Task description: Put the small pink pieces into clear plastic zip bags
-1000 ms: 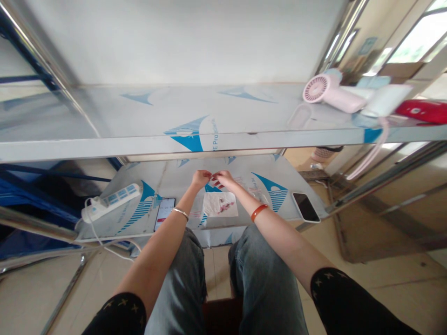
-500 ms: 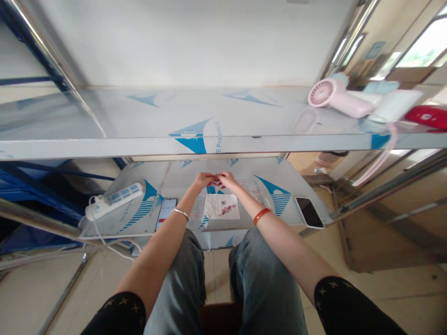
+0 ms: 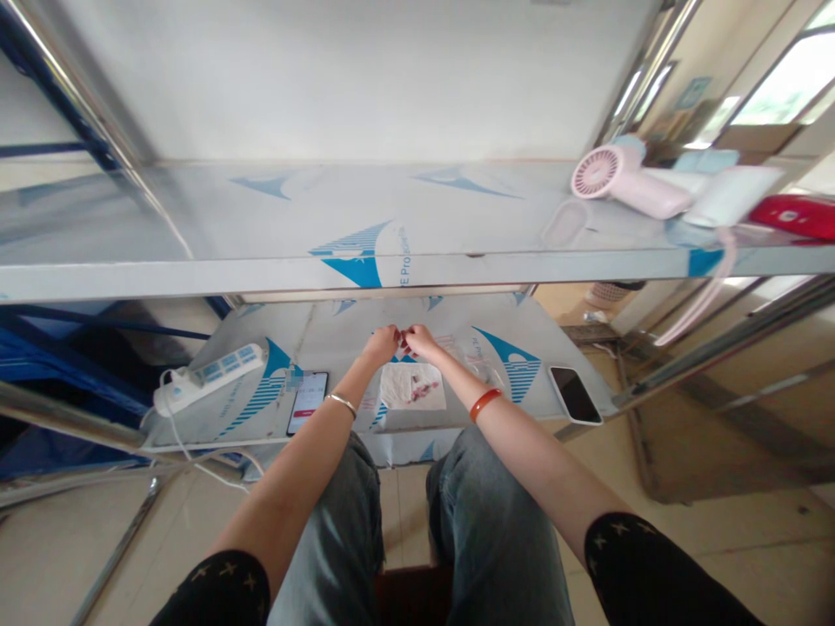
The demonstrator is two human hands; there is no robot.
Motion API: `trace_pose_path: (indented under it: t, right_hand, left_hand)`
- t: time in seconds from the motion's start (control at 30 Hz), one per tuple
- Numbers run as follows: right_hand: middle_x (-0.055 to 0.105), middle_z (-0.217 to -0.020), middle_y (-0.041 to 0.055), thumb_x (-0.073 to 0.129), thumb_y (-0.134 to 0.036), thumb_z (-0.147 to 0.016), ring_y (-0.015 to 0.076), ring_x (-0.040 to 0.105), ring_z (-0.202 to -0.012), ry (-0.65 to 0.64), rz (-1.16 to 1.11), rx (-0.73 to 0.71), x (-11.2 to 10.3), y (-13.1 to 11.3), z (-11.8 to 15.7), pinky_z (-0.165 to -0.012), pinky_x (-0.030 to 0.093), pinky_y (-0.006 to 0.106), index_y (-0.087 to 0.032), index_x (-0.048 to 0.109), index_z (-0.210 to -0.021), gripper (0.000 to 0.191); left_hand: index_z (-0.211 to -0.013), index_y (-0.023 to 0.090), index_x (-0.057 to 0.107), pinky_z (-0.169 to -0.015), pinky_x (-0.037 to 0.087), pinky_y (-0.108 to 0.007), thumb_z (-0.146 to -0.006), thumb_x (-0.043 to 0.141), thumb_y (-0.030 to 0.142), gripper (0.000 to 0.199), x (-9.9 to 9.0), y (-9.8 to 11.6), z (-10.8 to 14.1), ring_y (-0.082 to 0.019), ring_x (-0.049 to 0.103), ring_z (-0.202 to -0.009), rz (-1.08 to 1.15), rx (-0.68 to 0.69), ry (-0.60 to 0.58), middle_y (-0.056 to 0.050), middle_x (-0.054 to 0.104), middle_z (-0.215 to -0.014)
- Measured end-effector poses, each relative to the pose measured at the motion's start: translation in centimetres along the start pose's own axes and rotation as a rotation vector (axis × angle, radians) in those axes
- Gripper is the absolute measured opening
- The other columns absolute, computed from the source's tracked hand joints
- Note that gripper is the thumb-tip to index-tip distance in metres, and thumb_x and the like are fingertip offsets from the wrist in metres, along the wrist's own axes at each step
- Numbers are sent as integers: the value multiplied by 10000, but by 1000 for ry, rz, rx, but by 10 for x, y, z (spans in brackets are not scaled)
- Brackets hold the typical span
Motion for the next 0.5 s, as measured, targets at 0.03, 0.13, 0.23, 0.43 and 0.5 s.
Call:
trace_pose_path:
  t: [0.03, 0.13, 0.23, 0.43, 0.5]
  right_hand:
    - [683, -717, 66, 455, -165, -852, 100, 585, -464, 7, 16, -2, 0, 1, -1, -424, 417, 174, -132, 576, -781, 144]
    - [688, -714, 71, 470, -163, -826, 104, 594, -472, 37, 58, -25, 0, 3, -6, -435, 413, 171, -135, 579, -771, 124]
    - [686, -697, 70, 486, -155, -806, 102, 582, -462, 69, 90, -48, -1, 4, -8, -446, 408, 176, -139, 580, -747, 112]
    - [663, -634, 46, 544, -267, -831, 109, 604, -558, 97, 147, -96, 1, -3, -2, -531, 424, 171, -150, 588, -686, 191]
    - [663, -636, 45, 551, -308, -835, 112, 605, -565, 135, 161, -76, -2, -4, 1, -546, 427, 177, -154, 597, -693, 214]
  left_hand:
    - [-999, 99, 632, -718, 457, -251, -900, 415, 169, 249, 1, 1, 1, -222, 662, -910, -18, -6, -7, -158, 693, -953]
    - [-1028, 101, 597, -753, 469, -276, -902, 432, 190, 226, 1, 4, 4, -245, 654, -956, -44, -18, -16, -174, 681, -985]
    - [-1047, 101, 572, -768, 480, -298, -889, 457, 178, 210, -2, 9, 8, -266, 647, -984, -73, -27, -21, -188, 673, -997]
    - [-1114, 83, 522, -785, 485, -326, -873, 461, 131, 253, -10, 10, 12, -283, 640, -1004, -82, -87, 19, -207, 666, -1010]
    - [-1088, 93, 538, -782, 483, -313, -871, 455, 120, 233, -9, 9, 9, -269, 644, -992, -51, -76, 23, -197, 672, -1001]
Point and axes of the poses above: each hand's wrist, its own z-axis away from the middle knuckle, its own x-axis out of the palm, y = z × x, the point moved 6 cm from there along -z, towards the middle knuckle
